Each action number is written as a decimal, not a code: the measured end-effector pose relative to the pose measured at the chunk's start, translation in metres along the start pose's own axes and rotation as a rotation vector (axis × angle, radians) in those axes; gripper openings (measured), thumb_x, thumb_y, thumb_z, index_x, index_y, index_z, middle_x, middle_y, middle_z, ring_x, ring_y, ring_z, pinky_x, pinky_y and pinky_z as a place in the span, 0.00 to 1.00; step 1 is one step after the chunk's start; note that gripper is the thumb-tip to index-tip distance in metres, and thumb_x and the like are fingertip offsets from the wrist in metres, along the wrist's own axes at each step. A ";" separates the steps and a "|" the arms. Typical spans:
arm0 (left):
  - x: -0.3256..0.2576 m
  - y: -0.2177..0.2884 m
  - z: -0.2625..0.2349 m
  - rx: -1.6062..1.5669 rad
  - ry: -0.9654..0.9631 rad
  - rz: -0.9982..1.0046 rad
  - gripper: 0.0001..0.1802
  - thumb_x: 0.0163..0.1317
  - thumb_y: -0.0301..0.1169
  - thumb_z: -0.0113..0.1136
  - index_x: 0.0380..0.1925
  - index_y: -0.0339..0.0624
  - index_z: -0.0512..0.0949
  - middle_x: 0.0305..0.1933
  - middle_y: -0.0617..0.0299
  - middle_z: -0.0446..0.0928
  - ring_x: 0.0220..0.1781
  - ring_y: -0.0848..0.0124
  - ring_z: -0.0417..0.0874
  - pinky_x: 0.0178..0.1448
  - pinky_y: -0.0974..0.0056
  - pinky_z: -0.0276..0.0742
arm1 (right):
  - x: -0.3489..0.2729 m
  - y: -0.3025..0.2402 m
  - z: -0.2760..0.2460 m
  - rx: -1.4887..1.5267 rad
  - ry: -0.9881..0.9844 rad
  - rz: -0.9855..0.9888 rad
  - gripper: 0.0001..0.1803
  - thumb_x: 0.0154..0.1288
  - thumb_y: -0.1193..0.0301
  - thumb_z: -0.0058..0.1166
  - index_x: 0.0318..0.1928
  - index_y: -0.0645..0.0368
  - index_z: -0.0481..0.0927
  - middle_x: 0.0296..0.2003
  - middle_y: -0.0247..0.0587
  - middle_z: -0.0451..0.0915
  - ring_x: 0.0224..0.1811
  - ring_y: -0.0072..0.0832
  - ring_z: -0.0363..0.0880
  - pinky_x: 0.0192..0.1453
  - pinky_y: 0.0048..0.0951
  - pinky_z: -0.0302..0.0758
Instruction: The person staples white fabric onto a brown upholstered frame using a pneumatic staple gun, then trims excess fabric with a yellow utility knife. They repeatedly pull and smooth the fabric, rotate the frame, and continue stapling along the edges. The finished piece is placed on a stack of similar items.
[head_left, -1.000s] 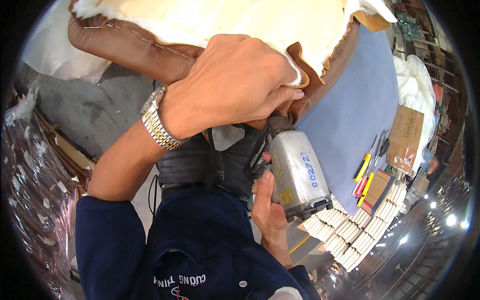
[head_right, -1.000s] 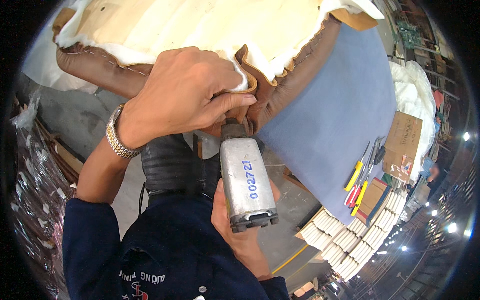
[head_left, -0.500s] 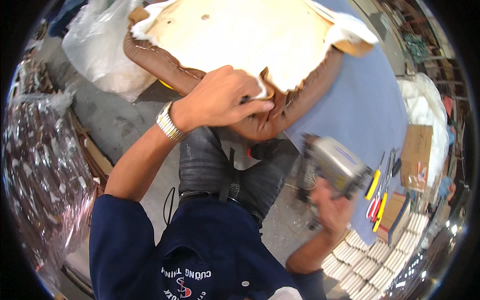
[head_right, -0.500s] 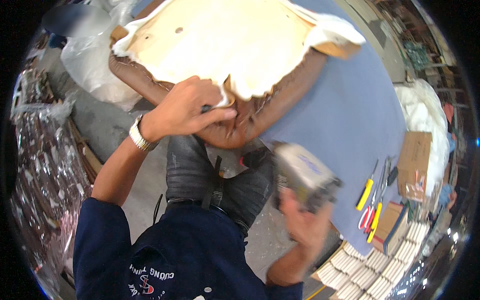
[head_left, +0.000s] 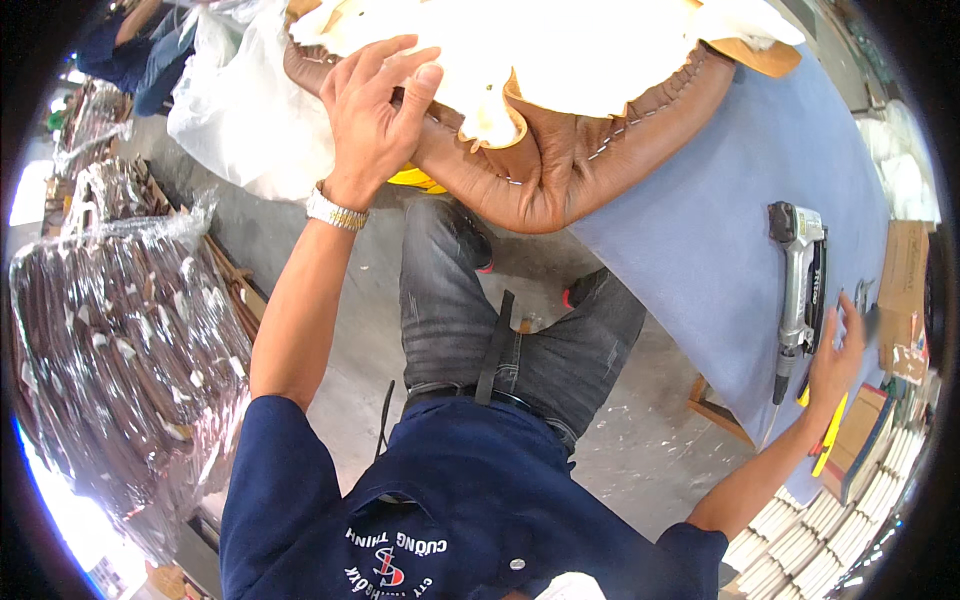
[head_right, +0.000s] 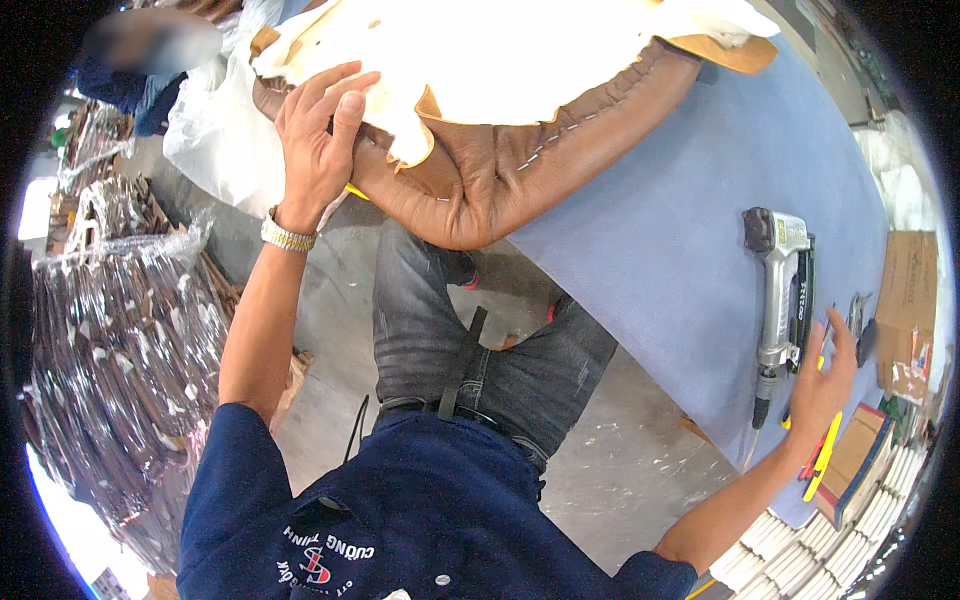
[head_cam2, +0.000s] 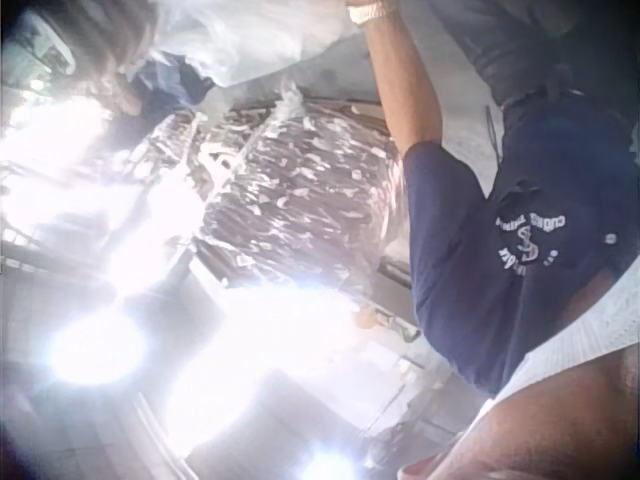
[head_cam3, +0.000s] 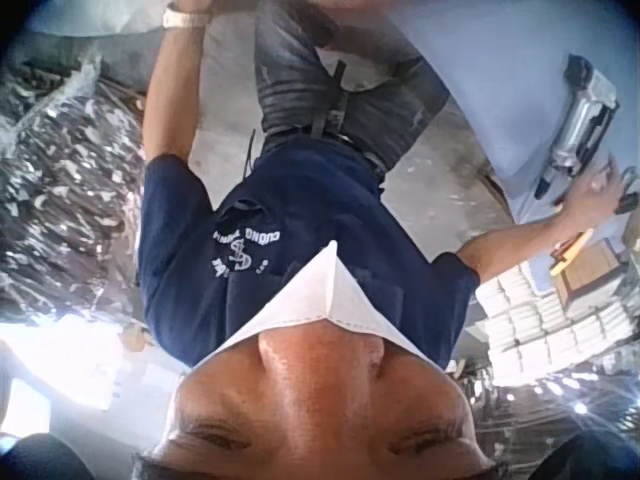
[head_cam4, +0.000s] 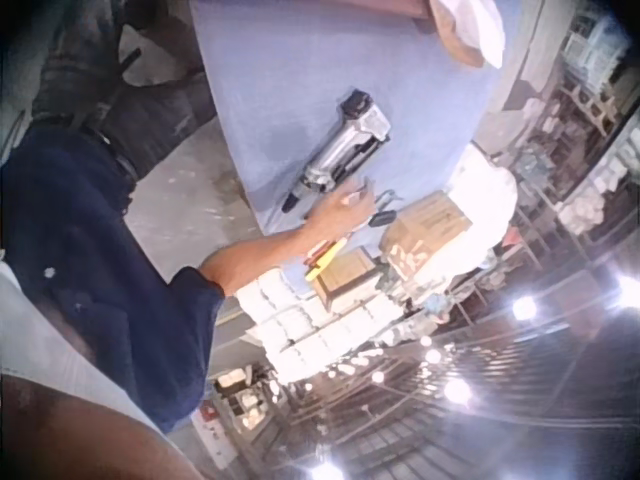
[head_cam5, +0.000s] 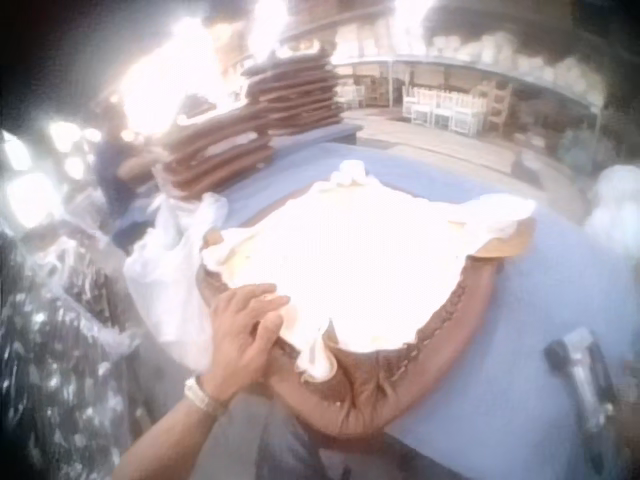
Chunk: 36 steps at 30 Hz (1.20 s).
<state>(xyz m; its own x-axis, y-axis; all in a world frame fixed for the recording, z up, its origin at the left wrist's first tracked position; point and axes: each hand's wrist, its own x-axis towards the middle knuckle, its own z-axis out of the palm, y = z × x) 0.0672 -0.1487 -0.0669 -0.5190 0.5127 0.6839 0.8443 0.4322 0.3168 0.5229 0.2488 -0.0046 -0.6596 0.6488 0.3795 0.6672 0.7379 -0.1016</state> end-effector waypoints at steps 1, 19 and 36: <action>0.007 0.016 -0.003 -0.025 -0.056 0.026 0.22 0.71 0.52 0.56 0.50 0.50 0.87 0.61 0.61 0.81 0.64 0.59 0.75 0.71 0.50 0.58 | -0.010 0.028 -0.004 -0.098 -0.038 0.126 0.21 0.73 0.63 0.59 0.60 0.62 0.80 0.55 0.53 0.82 0.56 0.45 0.81 0.60 0.42 0.75; -0.033 0.090 0.009 -0.117 0.040 0.070 0.17 0.62 0.27 0.62 0.49 0.27 0.80 0.56 0.46 0.79 0.58 0.48 0.79 0.64 0.51 0.73 | -0.046 -0.158 -0.076 0.511 -0.370 -0.156 0.23 0.76 0.64 0.54 0.68 0.55 0.74 0.40 0.40 0.82 0.29 0.24 0.80 0.30 0.29 0.78; -0.018 0.070 0.016 -0.221 0.023 0.228 0.12 0.53 0.29 0.62 0.35 0.32 0.82 0.46 0.53 0.82 0.43 0.57 0.81 0.51 0.55 0.75 | -0.015 -0.311 -0.084 -0.307 -0.370 -0.840 0.35 0.56 0.72 0.62 0.68 0.47 0.77 0.34 0.33 0.70 0.25 0.25 0.74 0.24 0.28 0.71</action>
<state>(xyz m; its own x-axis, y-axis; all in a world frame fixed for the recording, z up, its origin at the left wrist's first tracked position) 0.1335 -0.1157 -0.0670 -0.3120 0.5596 0.7678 0.9484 0.1351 0.2869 0.3548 -0.0060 0.0982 -0.9949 -0.0120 -0.0997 -0.0449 0.9410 0.3353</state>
